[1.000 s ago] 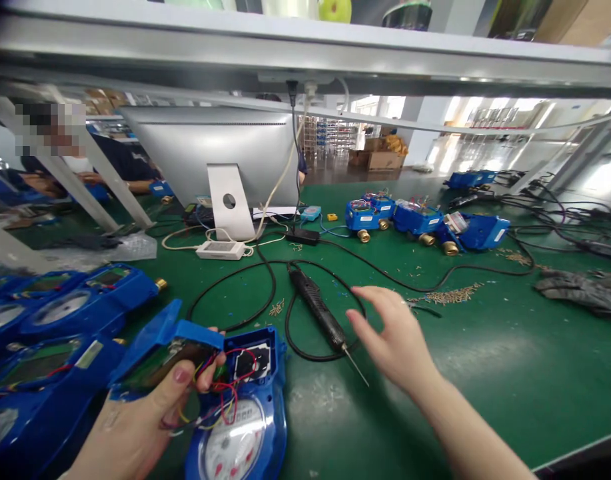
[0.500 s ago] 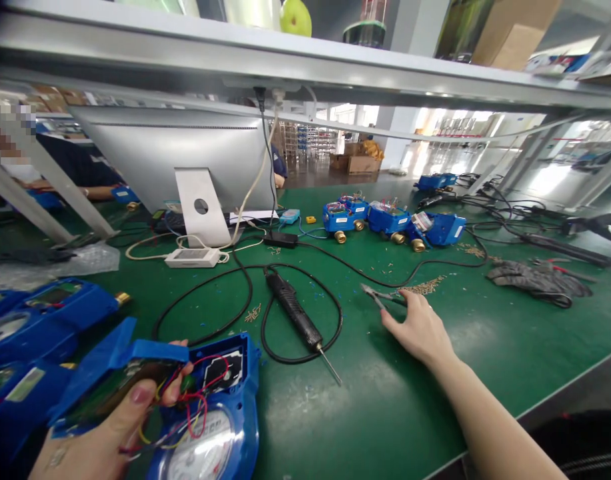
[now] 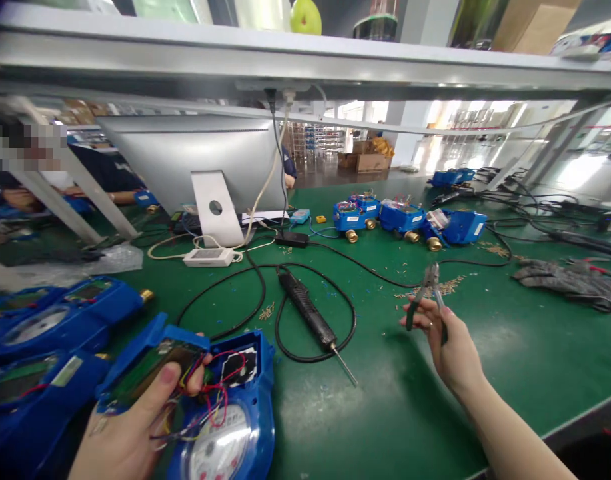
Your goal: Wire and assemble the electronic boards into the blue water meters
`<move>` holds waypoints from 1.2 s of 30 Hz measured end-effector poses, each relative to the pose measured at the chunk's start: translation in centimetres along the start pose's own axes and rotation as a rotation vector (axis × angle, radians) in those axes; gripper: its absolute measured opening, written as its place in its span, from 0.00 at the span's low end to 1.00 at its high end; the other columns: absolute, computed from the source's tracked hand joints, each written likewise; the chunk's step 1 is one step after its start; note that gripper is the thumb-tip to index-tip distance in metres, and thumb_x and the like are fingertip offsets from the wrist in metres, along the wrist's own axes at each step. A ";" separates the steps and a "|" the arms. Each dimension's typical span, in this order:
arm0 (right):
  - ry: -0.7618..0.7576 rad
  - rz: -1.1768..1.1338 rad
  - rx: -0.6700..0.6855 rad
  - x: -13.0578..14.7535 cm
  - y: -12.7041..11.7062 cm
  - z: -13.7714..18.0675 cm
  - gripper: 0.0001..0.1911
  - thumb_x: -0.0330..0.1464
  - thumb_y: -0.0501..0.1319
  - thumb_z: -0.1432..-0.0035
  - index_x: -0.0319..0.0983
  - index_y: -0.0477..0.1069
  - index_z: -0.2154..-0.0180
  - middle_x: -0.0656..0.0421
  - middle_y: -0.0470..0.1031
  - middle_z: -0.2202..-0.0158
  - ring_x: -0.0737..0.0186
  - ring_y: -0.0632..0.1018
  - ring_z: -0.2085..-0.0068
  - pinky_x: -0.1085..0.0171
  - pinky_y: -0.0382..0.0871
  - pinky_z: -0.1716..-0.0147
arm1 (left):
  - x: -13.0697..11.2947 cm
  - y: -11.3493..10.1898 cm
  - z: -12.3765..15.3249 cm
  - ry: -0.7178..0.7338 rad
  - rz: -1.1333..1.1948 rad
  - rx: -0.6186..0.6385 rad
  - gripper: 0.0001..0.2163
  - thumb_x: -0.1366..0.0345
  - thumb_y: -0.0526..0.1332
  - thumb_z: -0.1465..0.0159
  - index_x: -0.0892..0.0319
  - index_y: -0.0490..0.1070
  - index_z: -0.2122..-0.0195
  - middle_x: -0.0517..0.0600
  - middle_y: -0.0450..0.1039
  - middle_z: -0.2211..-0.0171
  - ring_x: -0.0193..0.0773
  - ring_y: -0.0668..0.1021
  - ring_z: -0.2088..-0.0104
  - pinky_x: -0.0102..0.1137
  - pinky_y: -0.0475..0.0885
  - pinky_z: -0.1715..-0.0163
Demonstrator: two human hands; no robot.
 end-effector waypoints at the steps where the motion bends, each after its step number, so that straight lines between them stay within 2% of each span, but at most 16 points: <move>1: -0.008 -0.033 0.038 1.0 1.4 0.1 0.23 0.47 0.44 0.36 0.40 0.69 0.57 0.52 0.76 0.62 0.56 0.79 0.69 0.51 0.75 0.62 | 0.1 0.3 0.1 -0.017 0.041 0.017 0.13 0.53 0.67 0.46 0.60 0.76 0.72 0.50 0.78 0.75 0.42 0.79 0.72 0.31 0.75 0.70; 5: -0.057 -0.086 0.250 6.4 8.5 1.2 0.22 0.47 0.54 0.39 0.42 0.67 0.50 0.53 0.75 0.57 0.53 0.79 0.59 0.55 0.74 0.57 | 0.7 1.6 0.6 -0.091 0.185 0.090 0.13 0.57 0.64 0.41 0.62 0.75 0.74 0.49 0.75 0.76 0.36 0.75 0.75 0.28 0.72 0.71; 7: -0.176 0.068 0.413 10.0 12.9 2.5 0.19 0.43 0.56 0.38 0.43 0.66 0.49 0.55 0.75 0.58 0.54 0.78 0.57 0.58 0.74 0.58 | 0.7 1.9 0.6 -0.107 0.233 0.092 0.14 0.57 0.64 0.40 0.62 0.74 0.76 0.49 0.73 0.78 0.35 0.74 0.75 0.26 0.71 0.72; 9: -0.316 0.237 0.516 13.2 16.7 4.0 0.16 0.40 0.57 0.38 0.44 0.65 0.50 0.57 0.74 0.59 0.58 0.77 0.60 0.62 0.74 0.63 | 0.7 2.1 0.6 -0.130 0.260 0.086 0.15 0.56 0.63 0.40 0.62 0.73 0.78 0.49 0.71 0.79 0.34 0.73 0.76 0.25 0.70 0.74; 11: -0.479 0.351 0.536 15.7 19.3 5.5 0.15 0.36 0.58 0.40 0.43 0.65 0.51 0.57 0.73 0.58 0.58 0.76 0.60 0.62 0.74 0.63 | 0.8 2.2 0.6 -0.161 0.280 0.068 0.16 0.56 0.62 0.40 0.63 0.73 0.79 0.48 0.70 0.80 0.32 0.70 0.79 0.24 0.67 0.79; 13: -0.637 0.421 0.505 17.3 20.8 6.9 0.18 0.34 0.60 0.43 0.42 0.65 0.50 0.54 0.72 0.55 0.55 0.75 0.56 0.59 0.74 0.59 | 1.0 1.9 0.6 -0.164 0.275 0.027 0.17 0.55 0.62 0.40 0.63 0.73 0.79 0.49 0.70 0.80 0.31 0.69 0.81 0.24 0.64 0.83; 16: -0.804 0.483 0.452 17.2 21.4 8.6 0.23 0.33 0.61 0.43 0.39 0.65 0.46 0.50 0.71 0.53 0.51 0.73 0.53 0.55 0.73 0.57 | 1.2 0.7 0.5 -0.107 0.173 -0.052 0.16 0.53 0.64 0.42 0.61 0.75 0.79 0.52 0.74 0.78 0.37 0.73 0.79 0.27 0.68 0.83; 19: -0.898 0.542 0.432 15.7 21.1 9.7 0.26 0.35 0.61 0.43 0.39 0.65 0.43 0.49 0.71 0.54 0.50 0.74 0.56 0.54 0.72 0.61 | 2.2 -0.2 0.7 -0.107 0.085 -0.098 0.15 0.51 0.65 0.45 0.58 0.77 0.77 0.53 0.76 0.77 0.44 0.77 0.76 0.32 0.72 0.80; 23: -0.972 0.650 0.408 14.2 20.7 10.5 0.27 0.38 0.61 0.44 0.41 0.66 0.42 0.51 0.71 0.56 0.49 0.73 0.59 0.52 0.66 0.64 | 3.0 0.0 1.4 -0.131 0.136 -0.136 0.17 0.50 0.65 0.45 0.59 0.80 0.65 0.52 0.76 0.78 0.45 0.79 0.73 0.33 0.76 0.73; 25: -0.987 0.686 0.405 13.9 20.8 10.8 0.28 0.38 0.61 0.44 0.43 0.65 0.42 0.52 0.72 0.56 0.50 0.72 0.60 0.52 0.64 0.64 | 2.9 0.4 1.6 -0.132 0.208 -0.160 0.19 0.51 0.64 0.43 0.57 0.78 0.57 0.49 0.75 0.79 0.41 0.78 0.75 0.31 0.75 0.73; 28: -0.992 0.707 0.397 13.8 20.8 11.0 0.29 0.39 0.61 0.45 0.43 0.64 0.41 0.53 0.72 0.57 0.50 0.73 0.62 0.52 0.63 0.63 | 2.8 0.8 1.7 -0.135 0.276 -0.181 0.17 0.53 0.64 0.42 0.54 0.76 0.54 0.47 0.74 0.79 0.36 0.77 0.78 0.25 0.72 0.78; 30: -0.984 0.710 0.385 13.9 20.8 11.1 0.30 0.40 0.62 0.45 0.43 0.64 0.41 0.53 0.72 0.57 0.51 0.73 0.62 0.52 0.62 0.63 | 2.7 0.7 1.7 -0.124 0.270 -0.198 0.17 0.53 0.65 0.43 0.54 0.77 0.55 0.47 0.74 0.79 0.37 0.78 0.76 0.26 0.74 0.74; 33: -0.979 0.705 0.370 14.0 20.6 11.3 0.29 0.40 0.62 0.46 0.44 0.65 0.42 0.54 0.73 0.58 0.51 0.73 0.63 0.51 0.62 0.62 | 2.7 0.1 1.6 -0.098 0.217 -0.220 0.19 0.51 0.66 0.44 0.54 0.77 0.55 0.47 0.74 0.80 0.40 0.78 0.73 0.33 0.76 0.61; 36: -0.973 0.745 0.366 13.8 20.6 11.6 0.30 0.40 0.61 0.45 0.45 0.64 0.41 0.53 0.72 0.58 0.50 0.72 0.62 0.52 0.61 0.64 | 2.8 -0.2 1.4 -0.091 0.142 -0.196 0.22 0.50 0.65 0.45 0.55 0.76 0.53 0.48 0.75 0.79 0.41 0.78 0.74 0.35 0.76 0.62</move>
Point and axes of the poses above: each hand's wrist, its own z-axis away from the middle knuckle, its own y-axis out of the palm, x = y × z, the point moved 10 cm from there along -z, towards the middle knuckle
